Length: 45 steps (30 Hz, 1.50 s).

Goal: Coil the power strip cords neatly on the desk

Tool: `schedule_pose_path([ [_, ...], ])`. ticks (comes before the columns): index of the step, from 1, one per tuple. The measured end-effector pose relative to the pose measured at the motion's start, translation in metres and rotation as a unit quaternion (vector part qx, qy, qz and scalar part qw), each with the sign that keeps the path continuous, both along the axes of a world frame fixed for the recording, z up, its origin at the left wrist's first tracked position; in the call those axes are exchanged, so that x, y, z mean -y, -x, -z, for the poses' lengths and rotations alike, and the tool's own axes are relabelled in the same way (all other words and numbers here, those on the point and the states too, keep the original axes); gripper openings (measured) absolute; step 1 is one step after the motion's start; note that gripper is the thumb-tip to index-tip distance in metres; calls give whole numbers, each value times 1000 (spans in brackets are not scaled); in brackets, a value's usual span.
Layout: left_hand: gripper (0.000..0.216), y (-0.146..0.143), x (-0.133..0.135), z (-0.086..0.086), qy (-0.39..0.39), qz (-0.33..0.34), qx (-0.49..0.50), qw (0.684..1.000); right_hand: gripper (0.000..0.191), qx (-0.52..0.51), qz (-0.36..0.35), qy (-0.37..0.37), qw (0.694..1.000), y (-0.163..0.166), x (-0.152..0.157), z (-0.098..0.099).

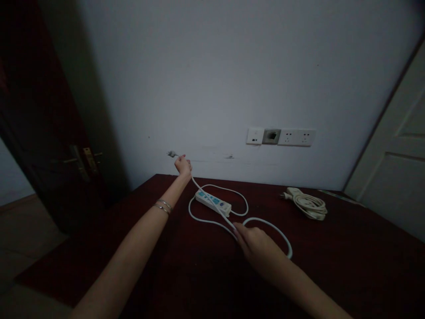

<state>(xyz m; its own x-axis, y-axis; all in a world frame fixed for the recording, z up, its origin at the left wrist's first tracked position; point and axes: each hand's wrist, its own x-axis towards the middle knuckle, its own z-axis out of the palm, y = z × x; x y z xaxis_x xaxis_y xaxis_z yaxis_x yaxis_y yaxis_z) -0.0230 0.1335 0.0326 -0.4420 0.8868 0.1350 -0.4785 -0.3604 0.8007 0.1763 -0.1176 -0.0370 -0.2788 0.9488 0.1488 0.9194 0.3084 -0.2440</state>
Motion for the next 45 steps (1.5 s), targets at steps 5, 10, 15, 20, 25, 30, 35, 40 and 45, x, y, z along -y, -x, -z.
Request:
schedule_pose_path([
  [5, 8, -6, 14, -31, -26, 19, -17, 999, 33, -115, -77, 44, 989, -5, 1, 0],
  [10, 10, -16, 40, -52, -68, 118, -60, 989, 36, -171, -101, 62, 978, -16, -5, -9],
  [15, 17, -26, 57, -65, -96, 200, -110, 969, 35, -192, -39, -2, 981, -48, -43, -10],
  [20, 15, -33, 68, -67, -100, 270, -153, 945, 31, -157, 52, -48, 985, -67, -96, 2],
  [25, 11, -43, 77, -64, -79, 280, -184, 939, 37, -80, 22, -16, 996, -33, -133, 20],
  [30, 16, -45, 77, -53, -64, 260, -228, 936, 68, -24, 26, 38, 999, 6, -158, 43],
  [35, 27, -37, 66, -32, -38, 196, -330, 923, 60, 7, 43, 43, 998, 15, -168, 56],
  [40, 49, -16, 48, 2, 119, 224, -498, 829, 56, 27, 24, 35, 999, 2, -172, 55],
  [45, 47, 11, 34, 43, 211, 306, -507, 777, 55, 38, -15, 47, 998, -33, -176, 51],
])
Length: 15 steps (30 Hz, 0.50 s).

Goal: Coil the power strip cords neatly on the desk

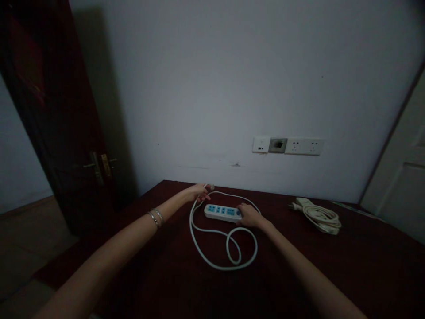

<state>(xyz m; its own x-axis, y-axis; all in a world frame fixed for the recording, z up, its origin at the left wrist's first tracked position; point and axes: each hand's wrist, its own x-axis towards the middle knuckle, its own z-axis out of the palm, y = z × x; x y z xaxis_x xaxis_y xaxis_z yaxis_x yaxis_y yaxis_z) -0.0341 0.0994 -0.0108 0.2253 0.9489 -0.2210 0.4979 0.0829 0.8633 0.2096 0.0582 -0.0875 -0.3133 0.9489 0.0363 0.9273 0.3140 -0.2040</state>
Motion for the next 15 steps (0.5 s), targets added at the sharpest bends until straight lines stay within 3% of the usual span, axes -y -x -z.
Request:
schedule_pose_path([
  [7, 56, 16, -13, 43, -31, -55, 2, 998, 60, -10, -35, 32, 999, -50, -2, -5],
  [11, 55, 17, -20, 45, -76, -75, 32, 994, 59, -9, -41, 32, 999, -61, -15, -5],
  [15, 53, 15, -24, 35, -125, -81, 70, 986, 56, -9, -35, 11, 999, -58, -28, -4],
])
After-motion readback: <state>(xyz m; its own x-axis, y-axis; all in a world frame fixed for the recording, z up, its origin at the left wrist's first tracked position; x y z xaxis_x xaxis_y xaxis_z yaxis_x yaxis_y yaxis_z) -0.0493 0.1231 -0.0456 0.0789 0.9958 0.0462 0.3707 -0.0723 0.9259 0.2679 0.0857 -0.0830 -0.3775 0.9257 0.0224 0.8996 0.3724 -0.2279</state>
